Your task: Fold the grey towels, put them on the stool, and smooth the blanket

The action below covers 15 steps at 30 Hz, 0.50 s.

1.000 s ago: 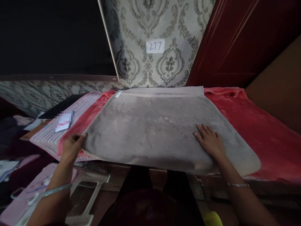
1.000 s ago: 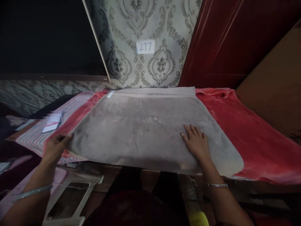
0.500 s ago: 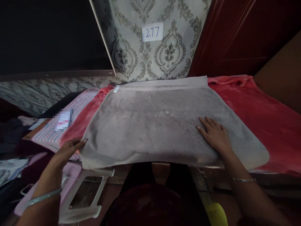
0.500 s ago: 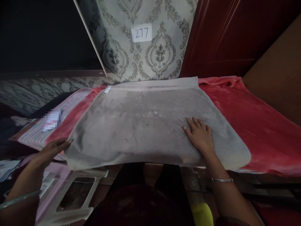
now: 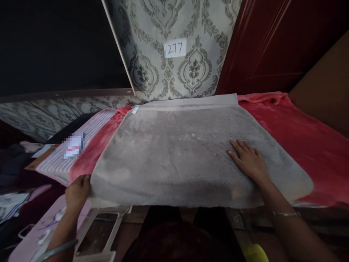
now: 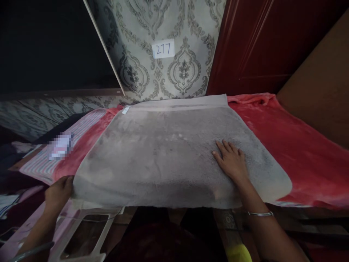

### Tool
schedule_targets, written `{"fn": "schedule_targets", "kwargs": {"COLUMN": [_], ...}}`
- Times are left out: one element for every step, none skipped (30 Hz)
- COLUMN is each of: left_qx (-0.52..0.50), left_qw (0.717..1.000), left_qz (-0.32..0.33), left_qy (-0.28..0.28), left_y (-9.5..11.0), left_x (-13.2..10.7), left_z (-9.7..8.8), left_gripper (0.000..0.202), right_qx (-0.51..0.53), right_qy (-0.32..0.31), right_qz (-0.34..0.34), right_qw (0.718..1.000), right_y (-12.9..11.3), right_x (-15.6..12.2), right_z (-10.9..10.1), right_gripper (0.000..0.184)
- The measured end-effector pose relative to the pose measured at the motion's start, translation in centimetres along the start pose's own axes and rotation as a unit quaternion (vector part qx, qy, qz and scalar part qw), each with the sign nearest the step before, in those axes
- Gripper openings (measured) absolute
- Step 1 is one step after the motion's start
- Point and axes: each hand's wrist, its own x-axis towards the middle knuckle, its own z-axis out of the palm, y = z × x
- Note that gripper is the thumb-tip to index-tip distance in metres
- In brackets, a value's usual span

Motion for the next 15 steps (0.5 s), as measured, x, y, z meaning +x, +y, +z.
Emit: {"fn": "schedule_targets", "kwargs": {"left_qx": [0.027, 0.042, 0.038, 0.015, -0.020, -0.059, -0.091, -0.108, -0.106, -0.095, -0.076, -0.045, -0.010, 0.024, 0.055], "left_qw": [0.999, 0.998, 0.995, 0.990, 0.982, 0.969, 0.954, 0.941, 0.930, 0.920, 0.912, 0.904, 0.898, 0.893, 0.890], "left_qz": [0.000, 0.018, 0.054, 0.108, 0.173, 0.235, 0.284, 0.316, 0.341, 0.360, 0.373, 0.386, 0.396, 0.402, 0.405], "left_qy": [0.025, 0.054, 0.077, 0.085, 0.075, 0.045, -0.005, -0.048, -0.088, -0.123, -0.153, -0.176, -0.191, -0.199, -0.201], "left_y": [0.6, 1.4, 2.6, 4.2, 6.2, 8.6, 11.2, 13.9, 16.7, 19.3, 21.6, 23.5, 25.0, 26.0, 26.6], "left_x": [0.1, 0.4, 0.7, 1.1, 1.6, 2.1, 2.5, 2.9, 3.1, 3.2, 3.1, 2.9, 2.7, 2.4, 2.1], "left_z": [-0.3, -0.5, -0.6, -0.5, -0.1, 0.6, 1.4, 2.4, 3.5, 4.7, 5.8, 6.7, 7.6, 8.4, 9.0], "left_gripper": [0.024, 0.029, 0.034, 0.040, 0.046, 0.051, 0.056, 0.060, 0.063, 0.065, 0.066, 0.065, 0.064, 0.062, 0.062], "right_qx": [0.000, 0.000, 0.000, 0.000, 0.001, 0.003, 0.008, 0.014, 0.022, 0.030, 0.036, 0.040, 0.040, 0.036, 0.030], "right_qy": [-0.001, -0.004, -0.010, -0.018, -0.027, -0.035, -0.041, -0.042, -0.040, -0.037, -0.036, -0.039, -0.048, -0.059, -0.071], "right_qz": [-0.001, 0.000, 0.004, 0.010, 0.016, 0.019, 0.015, 0.005, -0.011, -0.032, -0.053, -0.074, -0.095, -0.114, -0.130], "right_qw": [1.000, 1.000, 1.000, 1.000, 1.000, 0.999, 0.999, 0.999, 0.999, 0.998, 0.997, 0.996, 0.994, 0.991, 0.989], "right_y": [0.0, 0.1, 0.0, -0.1, -0.5, -1.0, -1.8, -2.8, -4.1, -5.5, -6.9, -8.4, -9.8, -10.9, -11.8], "right_x": [0.0, 0.0, 0.1, 0.3, 0.7, 1.2, 1.8, 2.5, 3.3, 4.1, 4.9, 5.6, 6.1, 6.5, 6.7], "right_z": [0.0, -0.1, -0.2, -0.4, -0.7, -1.0, -1.4, -1.7, -1.9, -2.0, -2.0, -1.8, -1.5, -1.2, -0.8], "right_gripper": [0.065, 0.064, 0.064, 0.063, 0.063, 0.062, 0.061, 0.060, 0.059, 0.059, 0.059, 0.060, 0.060, 0.061, 0.061]}}
